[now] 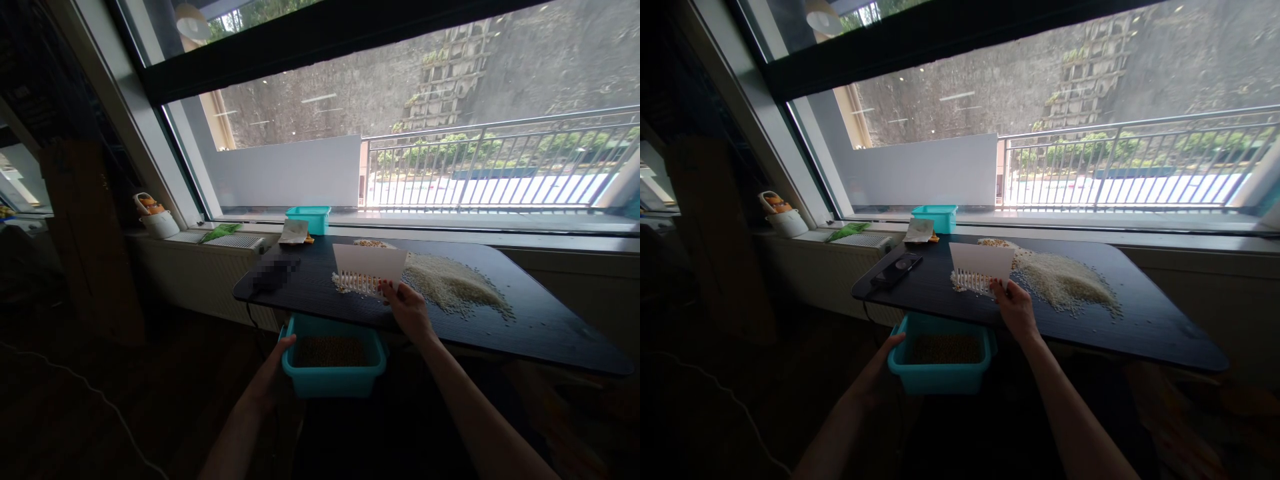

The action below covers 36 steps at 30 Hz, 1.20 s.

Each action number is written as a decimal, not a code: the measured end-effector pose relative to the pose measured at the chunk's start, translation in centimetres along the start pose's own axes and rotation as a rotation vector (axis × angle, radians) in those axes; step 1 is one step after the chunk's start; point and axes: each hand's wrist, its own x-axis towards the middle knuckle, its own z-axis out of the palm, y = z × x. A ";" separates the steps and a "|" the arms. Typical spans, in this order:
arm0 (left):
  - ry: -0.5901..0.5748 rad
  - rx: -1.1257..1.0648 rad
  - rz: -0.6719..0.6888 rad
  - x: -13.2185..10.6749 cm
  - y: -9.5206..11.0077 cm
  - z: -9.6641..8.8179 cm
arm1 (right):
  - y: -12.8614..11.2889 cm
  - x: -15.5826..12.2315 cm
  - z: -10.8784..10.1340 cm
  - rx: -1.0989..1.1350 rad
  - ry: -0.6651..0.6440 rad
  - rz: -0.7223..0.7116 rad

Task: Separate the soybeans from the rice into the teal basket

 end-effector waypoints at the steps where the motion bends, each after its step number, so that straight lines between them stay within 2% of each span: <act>1: -0.008 -0.015 -0.001 0.0 0.0 -0.1 | 0.0 0.0 0.0 -0.010 0.001 0.000; 9: -0.097 -0.089 0.014 0.5 -0.2 -0.6 | -0.4 -0.1 0.0 0.063 -0.036 0.018; 24: -0.117 -0.099 0.016 0.7 -0.3 -0.6 | -0.1 0.1 0.0 0.091 -0.011 0.036; 30: -0.097 -0.087 0.007 0.5 -0.1 -0.4 | 0.1 0.2 0.1 0.083 -0.068 0.029; 36: -0.116 -0.099 0.007 0.4 -0.1 -0.4 | -0.4 0.1 -0.1 0.126 -0.062 0.045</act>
